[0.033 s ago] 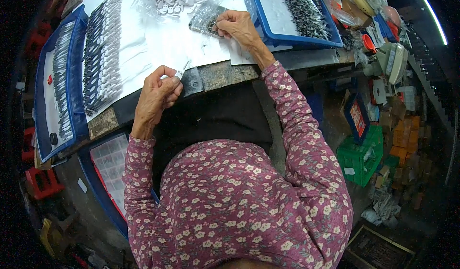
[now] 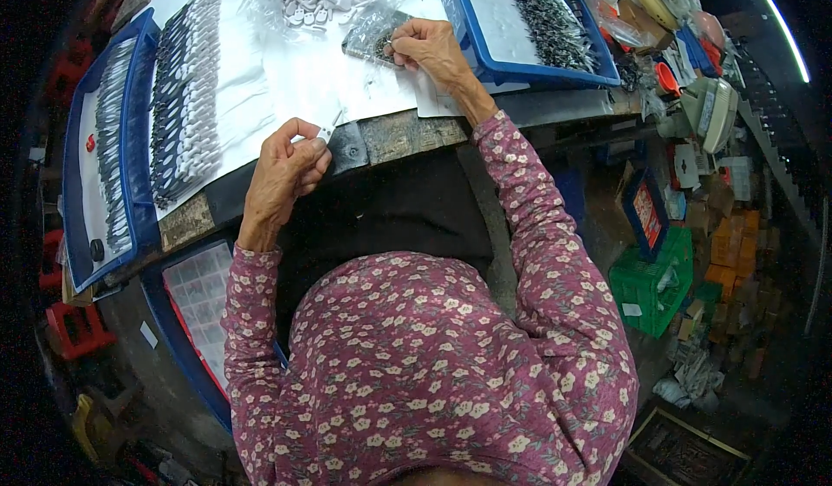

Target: Assembling and inspecting small metal tweezers or forceps at a manual workstation.

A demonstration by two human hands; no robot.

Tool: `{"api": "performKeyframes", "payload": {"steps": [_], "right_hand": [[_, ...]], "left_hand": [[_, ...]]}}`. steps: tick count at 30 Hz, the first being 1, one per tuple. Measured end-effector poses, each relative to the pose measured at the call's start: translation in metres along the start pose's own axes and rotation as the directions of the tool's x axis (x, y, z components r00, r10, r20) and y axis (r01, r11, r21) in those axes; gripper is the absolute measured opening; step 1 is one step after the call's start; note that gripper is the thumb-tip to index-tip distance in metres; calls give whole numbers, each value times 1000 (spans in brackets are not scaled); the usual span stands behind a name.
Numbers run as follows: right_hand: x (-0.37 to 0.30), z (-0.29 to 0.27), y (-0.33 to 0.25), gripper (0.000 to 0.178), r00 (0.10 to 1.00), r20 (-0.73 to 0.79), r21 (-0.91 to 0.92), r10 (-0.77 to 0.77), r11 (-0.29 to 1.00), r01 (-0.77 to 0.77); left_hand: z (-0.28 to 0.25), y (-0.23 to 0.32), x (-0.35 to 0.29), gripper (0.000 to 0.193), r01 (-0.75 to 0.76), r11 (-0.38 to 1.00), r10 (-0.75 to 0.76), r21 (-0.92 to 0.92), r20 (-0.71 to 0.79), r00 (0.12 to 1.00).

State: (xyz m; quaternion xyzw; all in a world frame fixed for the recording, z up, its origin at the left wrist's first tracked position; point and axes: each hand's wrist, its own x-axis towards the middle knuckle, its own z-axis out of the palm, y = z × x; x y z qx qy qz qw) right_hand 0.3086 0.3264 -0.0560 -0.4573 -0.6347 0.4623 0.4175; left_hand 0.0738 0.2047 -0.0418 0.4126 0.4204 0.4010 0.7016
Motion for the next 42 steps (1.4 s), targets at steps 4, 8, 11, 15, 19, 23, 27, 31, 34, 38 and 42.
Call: {"api": "performKeyframes", "payload": {"steps": [4, 8, 11, 15, 19, 23, 27, 31, 34, 38, 42], "right_hand": [[0, 1, 2, 14, 999, 37, 12, -34, 999, 34], [2, 6, 6, 9, 995, -15, 34, -96, 995, 97], [4, 7, 9, 10, 994, -16, 113, -104, 988, 105], [0, 12, 5, 9, 998, -21, 104, -64, 992, 66], [-3, 16, -2, 8, 999, -10, 72, -37, 997, 37], [-15, 26, -11, 10, 999, 20, 83, -43, 996, 41], [-37, 49, -32, 11, 985, 131, 18, -112, 994, 110], [-58, 75, -39, 8, 972, 170, 16, -165, 986, 164], [-67, 83, -46, 10, 960, 175, -61, -219, 971, 232], [-74, 91, -49, 17, 938, 184, -172, -293, 931, 324], [-77, 96, -49, 25, 917, 206, -393, -341, 829, 397]], "left_hand": [[1, 1, -2, 11, 3, 1000, -2, 13, -11, 1000], [1, 2, -3, 11, 4, 1000, -3, 29, -23, 1000], [0, 1, -5, 11, 3, 1000, -2, 26, -20, 1000], [-3, -1, -5, 11, -4, 1000, 5, 18, -15, 1000], [-4, 1, -7, 10, 0, 1000, 0, 7, -20, 1000], [-5, -3, -9, 9, -17, 1000, 18, 12, -57, 998], [-8, -5, -12, 10, -55, 997, 61, 55, -112, 992], [-12, -13, -11, 10, -114, 985, 132, 130, -142, 981], [-14, -21, -7, 10, -183, 955, 219, 232, -139, 966], [-12, -25, -6, 9, -227, 899, 303, 376, -158, 940], [-7, -25, -6, 7, -238, 837, 363, 493, -175, 915]]}}
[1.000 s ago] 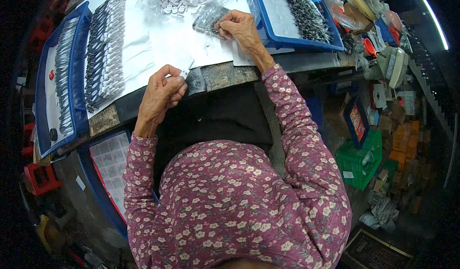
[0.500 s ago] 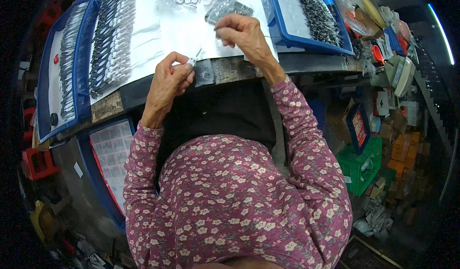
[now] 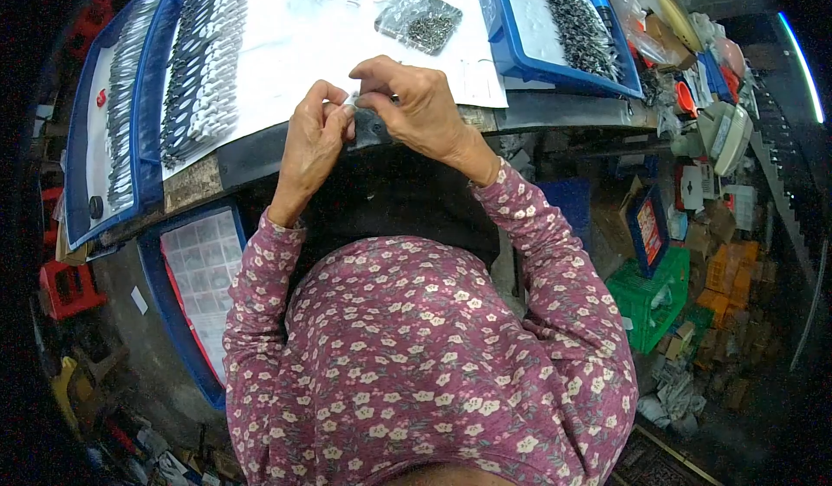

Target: Assembling and inspecting small metal tweezers or forceps at a manual workstation.

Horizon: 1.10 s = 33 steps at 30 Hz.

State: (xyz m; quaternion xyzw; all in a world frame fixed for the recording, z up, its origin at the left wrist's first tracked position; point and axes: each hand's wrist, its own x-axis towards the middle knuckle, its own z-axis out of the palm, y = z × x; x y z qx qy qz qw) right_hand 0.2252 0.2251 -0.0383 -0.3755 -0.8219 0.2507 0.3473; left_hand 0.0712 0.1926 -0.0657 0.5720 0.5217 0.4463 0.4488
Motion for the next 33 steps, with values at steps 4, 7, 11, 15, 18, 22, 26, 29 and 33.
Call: {"api": "performKeyframes", "payload": {"steps": [4, 7, 11, 15, 18, 22, 26, 29, 33], "right_hand": [[0, 2, 2, 26, 992, -28, -149, -122, 982, 116], [0, 3, 4, 27, 981, -22, -217, -195, 958, 185], [-1, 4, 4, 29, 978, -27, -275, -208, 942, 193], [-2, 5, 5, 30, 977, -28, -297, -213, 935, 195], [-3, 6, 7, 31, 971, -24, -310, -236, 925, 218], [-2, 4, 7, 33, 972, -16, -324, -235, 921, 218], [-3, 5, 6, 35, 966, -12, -364, -260, 901, 238], [-3, 4, 9, 34, 963, -37, -354, -266, 905, 236], [-8, 5, 19, 31, 981, -122, -192, -150, 973, 125]], "left_hand": [[5, 0, 0, 6, -98, 985, 106, 142, -48, 993], [7, -1, 1, 9, -105, 978, 113, 179, -37, 993], [10, -1, 0, 12, -158, 951, 172, 266, -29, 985], [12, 2, -3, 12, -193, 920, 214, 341, -25, 976], [14, 2, -3, 12, -130, 937, 141, 325, -10, 990], [17, -1, -3, 12, -182, 907, 205, 379, -20, 979], [20, -4, -4, 12, -200, 905, 225, 376, -24, 974], [20, -4, -4, 12, -240, 899, 269, 367, -32, 962], [15, 1, -4, 11, -244, 929, 258, 277, -15, 966]]}}
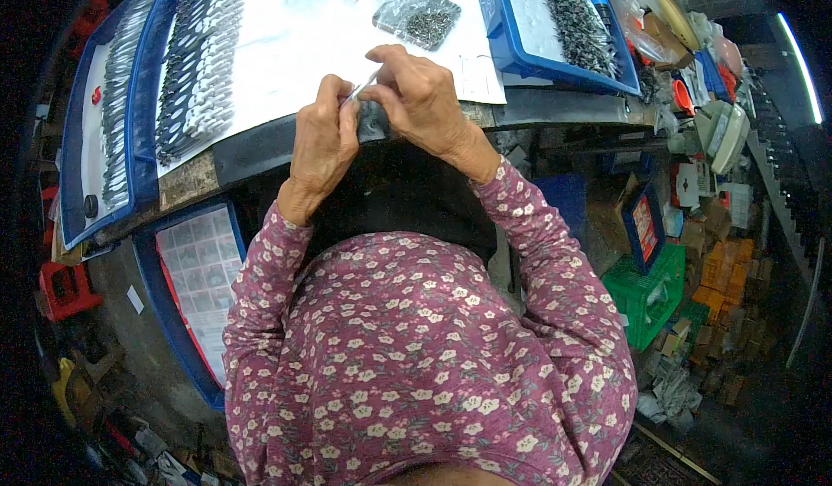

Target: Assembling and inspecting small metal tweezers or forceps at a manual workstation.

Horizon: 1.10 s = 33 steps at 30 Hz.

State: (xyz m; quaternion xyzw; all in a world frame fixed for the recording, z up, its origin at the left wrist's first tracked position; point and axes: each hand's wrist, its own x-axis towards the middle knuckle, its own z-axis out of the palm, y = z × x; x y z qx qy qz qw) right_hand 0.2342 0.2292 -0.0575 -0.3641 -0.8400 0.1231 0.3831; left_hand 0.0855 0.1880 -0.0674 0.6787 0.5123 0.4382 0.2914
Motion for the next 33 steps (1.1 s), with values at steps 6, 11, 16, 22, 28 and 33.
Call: {"api": "performKeyframes", "payload": {"steps": [6, 11, 16, 22, 28, 33], "right_hand": [[-6, -4, -2, 23, 862, 291, 540, 416, 672, -507], [-14, 3, 2, 21, 826, 366, 632, 429, 537, -559], [-16, 8, 1, 22, 826, 366, 696, 428, 464, -549], [-18, 13, 0, 19, 815, 284, 687, 506, 486, -541], [-18, 12, 4, 19, 832, 274, 685, 482, 509, -520], [-17, 9, 3, 19, 826, 285, 680, 487, 505, -532]], "left_hand": [[-11, 3, 0, 7, 198, 949, -172, -246, 125, 977], [-19, -1, 0, 8, 381, 800, -284, -464, 265, 921], [-25, 4, 3, 9, 546, 651, -374, -527, 403, 835], [-22, 2, 4, 16, 584, 522, -368, -622, 454, 812], [-17, 2, 5, 22, 557, 534, -353, -636, 431, 830], [-14, 3, 7, 23, 585, 547, -396, -599, 430, 811]]}}
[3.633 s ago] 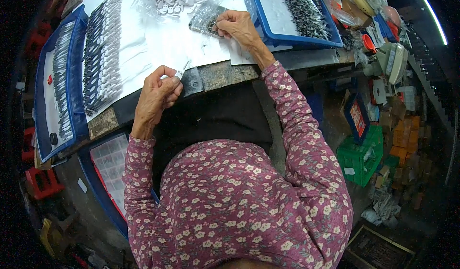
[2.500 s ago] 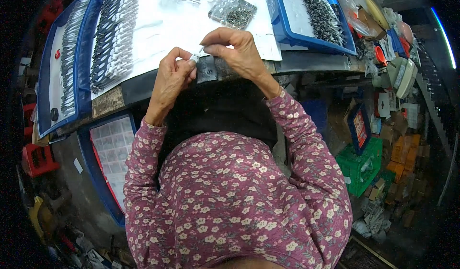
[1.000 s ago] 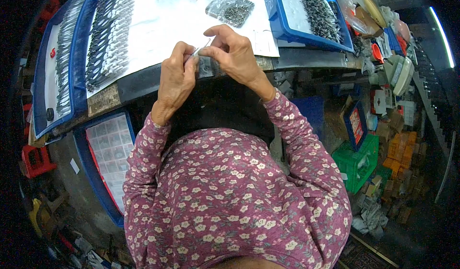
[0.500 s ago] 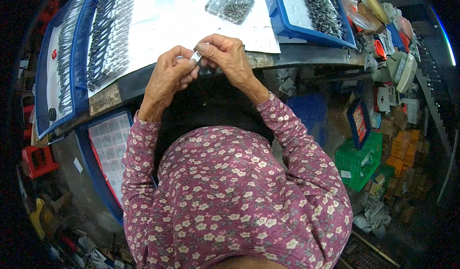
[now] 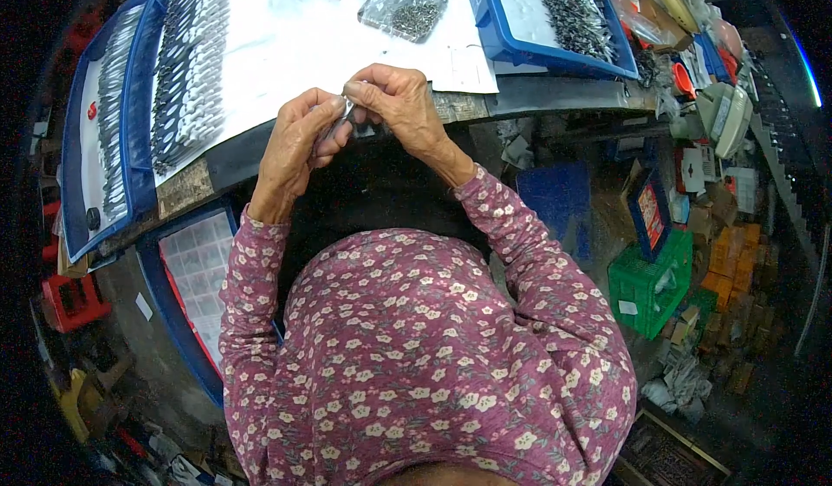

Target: Assembling and inspecting small metal tweezers or forceps at a manual workstation.

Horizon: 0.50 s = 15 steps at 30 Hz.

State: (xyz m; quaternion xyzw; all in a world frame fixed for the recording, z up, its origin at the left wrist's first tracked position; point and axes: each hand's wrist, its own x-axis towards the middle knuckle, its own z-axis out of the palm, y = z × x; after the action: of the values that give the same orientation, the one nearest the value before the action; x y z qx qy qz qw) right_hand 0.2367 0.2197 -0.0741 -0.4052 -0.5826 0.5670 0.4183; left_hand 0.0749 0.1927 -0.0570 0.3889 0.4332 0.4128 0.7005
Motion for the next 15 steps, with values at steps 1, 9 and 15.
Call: {"api": "performKeyframes", "payload": {"steps": [1, 9, 15], "right_hand": [[0, -1, 0, 19, 1000, -2, 0, -1, 1000, 1], [-1, 0, -4, 16, 999, -29, 31, -14, 999, 15], [2, 2, -1, 15, 998, 67, 72, -10, 997, 5]], "left_hand": [[1, 0, 0, 23, -1, 1000, 1, 1, 2, 1000], [4, 1, 1, 22, 13, 998, -13, -55, 9, 1000], [-6, 5, -5, 18, 23, 1000, -23, 16, 16, 1000]]}}
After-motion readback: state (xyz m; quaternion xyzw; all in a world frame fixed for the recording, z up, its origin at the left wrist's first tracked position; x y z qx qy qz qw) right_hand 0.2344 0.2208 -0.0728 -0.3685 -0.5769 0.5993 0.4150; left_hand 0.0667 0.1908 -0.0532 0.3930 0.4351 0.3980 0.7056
